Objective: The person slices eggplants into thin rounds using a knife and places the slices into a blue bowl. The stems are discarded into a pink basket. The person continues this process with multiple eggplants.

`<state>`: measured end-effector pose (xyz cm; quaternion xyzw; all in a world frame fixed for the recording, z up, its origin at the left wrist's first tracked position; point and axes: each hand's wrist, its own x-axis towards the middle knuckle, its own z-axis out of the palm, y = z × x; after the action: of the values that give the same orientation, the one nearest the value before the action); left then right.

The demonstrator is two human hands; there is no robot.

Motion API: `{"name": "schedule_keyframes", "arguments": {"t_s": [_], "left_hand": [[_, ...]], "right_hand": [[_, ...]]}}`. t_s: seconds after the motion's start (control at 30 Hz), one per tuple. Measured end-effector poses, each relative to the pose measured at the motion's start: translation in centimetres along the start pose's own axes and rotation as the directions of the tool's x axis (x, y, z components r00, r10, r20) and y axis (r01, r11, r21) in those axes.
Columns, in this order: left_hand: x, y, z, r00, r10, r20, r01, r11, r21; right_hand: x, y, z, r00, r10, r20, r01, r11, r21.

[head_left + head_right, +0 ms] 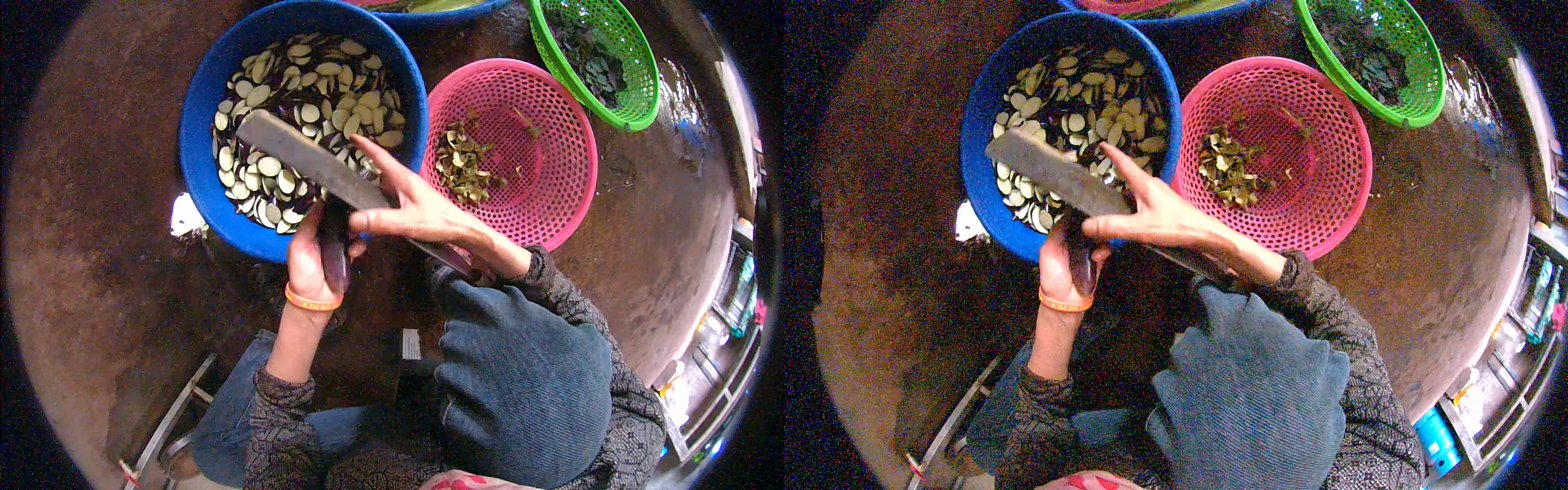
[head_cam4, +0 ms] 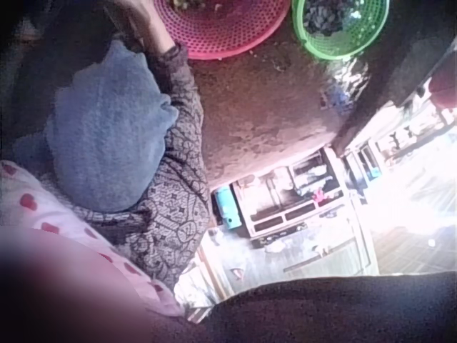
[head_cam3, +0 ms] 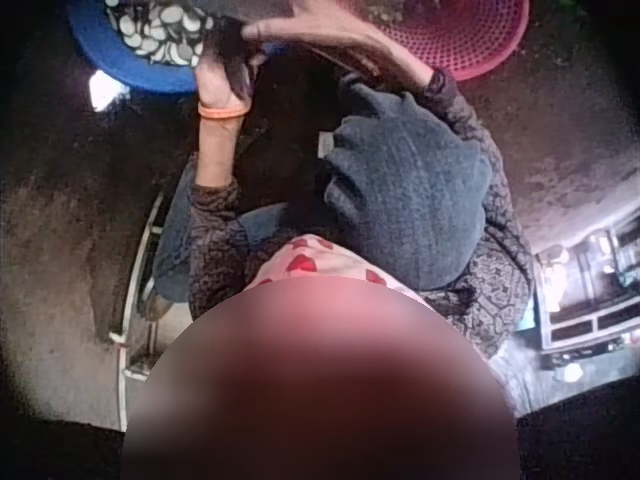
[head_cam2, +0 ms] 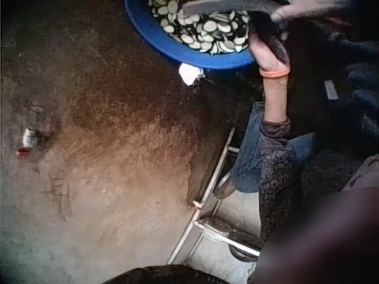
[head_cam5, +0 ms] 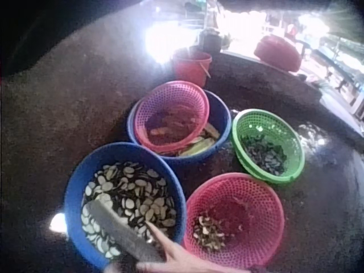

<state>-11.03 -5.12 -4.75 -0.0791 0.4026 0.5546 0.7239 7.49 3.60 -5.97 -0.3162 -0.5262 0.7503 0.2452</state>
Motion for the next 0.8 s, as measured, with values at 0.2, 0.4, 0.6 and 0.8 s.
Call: {"name": "schedule_keyframes", "arguments": {"t_s": [0.2,0.4,0.6,0.8], "left_hand": [[1.0,0.3,-0.9,0.96,0.117,0.254,-0.13,0.991,0.034],[-0.5,-0.1,1.3,0.992,0.126,-0.03,-0.115,0.963,0.243],[-1.2,-0.1,1.4,0.994,-0.105,0.023,0.094,0.957,0.275],[-1.0,0.3,0.9,0.975,-0.205,0.084,0.192,0.971,0.145]], "right_hand": [[-1.1,-0.3,1.3,0.991,-0.116,0.071,0.123,0.988,-0.093],[-0.6,-0.3,1.3,0.988,-0.151,0.032,0.153,0.983,-0.098],[0.0,-0.3,0.7,0.998,0.058,-0.009,-0.058,0.998,-0.002],[0.9,0.4,0.1,0.995,0.082,-0.056,-0.083,0.996,-0.029]]}}
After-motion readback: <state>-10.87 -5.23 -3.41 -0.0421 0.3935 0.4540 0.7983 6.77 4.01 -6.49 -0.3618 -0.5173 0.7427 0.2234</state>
